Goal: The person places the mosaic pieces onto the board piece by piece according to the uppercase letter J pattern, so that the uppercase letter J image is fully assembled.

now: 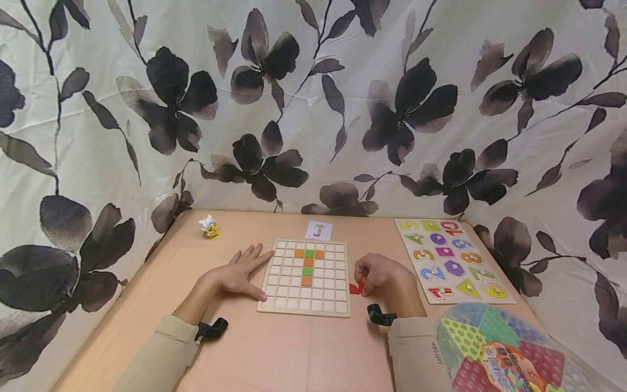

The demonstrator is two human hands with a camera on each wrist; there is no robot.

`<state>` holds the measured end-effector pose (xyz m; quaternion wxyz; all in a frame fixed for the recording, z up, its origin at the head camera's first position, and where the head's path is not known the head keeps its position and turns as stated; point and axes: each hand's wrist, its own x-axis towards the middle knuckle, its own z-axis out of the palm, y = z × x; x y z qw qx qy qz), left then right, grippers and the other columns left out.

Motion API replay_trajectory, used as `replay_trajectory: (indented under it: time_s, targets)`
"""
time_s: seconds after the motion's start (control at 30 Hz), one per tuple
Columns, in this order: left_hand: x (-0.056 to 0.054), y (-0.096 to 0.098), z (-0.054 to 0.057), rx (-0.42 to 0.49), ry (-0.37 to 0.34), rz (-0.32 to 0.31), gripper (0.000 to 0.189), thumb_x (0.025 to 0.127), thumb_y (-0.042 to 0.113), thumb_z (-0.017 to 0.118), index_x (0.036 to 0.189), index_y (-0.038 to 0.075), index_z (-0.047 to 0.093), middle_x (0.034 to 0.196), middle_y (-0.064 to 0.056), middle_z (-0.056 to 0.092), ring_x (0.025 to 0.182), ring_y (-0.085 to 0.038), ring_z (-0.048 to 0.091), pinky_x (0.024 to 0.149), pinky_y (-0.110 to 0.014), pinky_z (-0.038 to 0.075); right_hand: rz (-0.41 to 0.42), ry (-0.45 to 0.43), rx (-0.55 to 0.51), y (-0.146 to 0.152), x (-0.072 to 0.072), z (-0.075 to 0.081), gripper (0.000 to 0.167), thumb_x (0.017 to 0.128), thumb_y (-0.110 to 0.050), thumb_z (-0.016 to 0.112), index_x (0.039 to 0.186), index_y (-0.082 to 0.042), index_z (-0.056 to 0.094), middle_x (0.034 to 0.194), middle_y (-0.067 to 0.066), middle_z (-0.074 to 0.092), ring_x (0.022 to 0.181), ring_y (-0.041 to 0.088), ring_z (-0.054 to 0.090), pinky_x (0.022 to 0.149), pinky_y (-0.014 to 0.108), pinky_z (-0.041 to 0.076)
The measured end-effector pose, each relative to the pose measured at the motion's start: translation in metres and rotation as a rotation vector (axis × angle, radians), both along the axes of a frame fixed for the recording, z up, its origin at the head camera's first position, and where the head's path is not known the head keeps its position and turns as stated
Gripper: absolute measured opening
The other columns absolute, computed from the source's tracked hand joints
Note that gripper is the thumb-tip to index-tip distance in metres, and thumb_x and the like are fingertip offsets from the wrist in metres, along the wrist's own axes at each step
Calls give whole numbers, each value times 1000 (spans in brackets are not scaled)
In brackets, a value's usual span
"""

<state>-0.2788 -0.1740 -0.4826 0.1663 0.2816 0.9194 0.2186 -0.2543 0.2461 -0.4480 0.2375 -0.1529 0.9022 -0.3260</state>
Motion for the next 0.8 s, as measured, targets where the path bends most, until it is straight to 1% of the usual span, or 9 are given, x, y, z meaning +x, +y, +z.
replay_trajectory:
  time_s: [0.03,0.13,0.2,0.23,0.27,0.37,0.57,0.73,0.8]
  targets:
    - [-2,-2,-3,14,6,-7,125,72,71,83,168,23,19,174,-24,-6,161,-42,-11,127,-65,-9,4,-1,-6,0,0,0,30,70,7,89,90,1,68,78,7,61,74,21,55,64,30,44]
    - [-1,-2,-3,39,-4,-15,127,71,73,82,168,22,19,173,-26,-6,161,-44,-11,126,-66,-9,20,5,-17,2,0,0,28,72,7,87,91,0,68,79,8,63,74,20,55,64,29,45]
    - [-1,-2,-3,38,-7,-15,127,71,72,83,168,22,19,173,-26,-6,161,-44,-11,126,-66,-9,34,20,-20,4,-1,0,26,73,7,85,91,0,68,79,8,63,74,20,55,65,29,46]
    - [-2,-2,-4,31,-8,-13,127,71,72,83,168,22,18,173,-25,-6,161,-43,-12,126,-66,-9,39,26,-21,4,-1,0,24,74,7,85,91,0,68,79,8,63,74,20,55,65,29,46]
    - [0,0,-1,18,-16,-7,127,71,70,84,168,22,18,174,-24,-6,161,-42,-11,127,-64,-9,44,30,-23,5,-1,0,23,75,7,84,91,0,68,79,9,63,74,20,55,66,29,46]
    - [-2,0,-1,-9,-7,0,126,72,68,85,169,24,18,174,-22,-6,162,-40,-11,128,-63,-8,51,34,-37,6,-1,1,21,76,7,81,92,1,69,81,11,65,75,20,55,68,30,46]
    - [-1,1,0,-19,4,3,124,73,66,85,168,24,19,174,-22,-5,162,-40,-9,128,-64,-6,64,43,-62,8,-3,0,19,79,9,76,95,0,72,84,11,67,78,20,56,73,32,48]
    - [-2,1,-1,-9,4,-3,125,72,67,85,168,23,19,174,-23,-5,162,-41,-9,128,-63,-7,47,82,-73,11,-4,0,16,83,8,74,95,-2,75,82,7,69,77,19,57,71,29,48]
    - [-2,0,-1,-2,3,-7,126,72,67,85,168,21,19,174,-25,-5,161,-43,-9,127,-65,-7,44,108,-91,12,-5,1,14,84,8,73,94,-1,75,81,8,69,76,18,58,69,28,48]
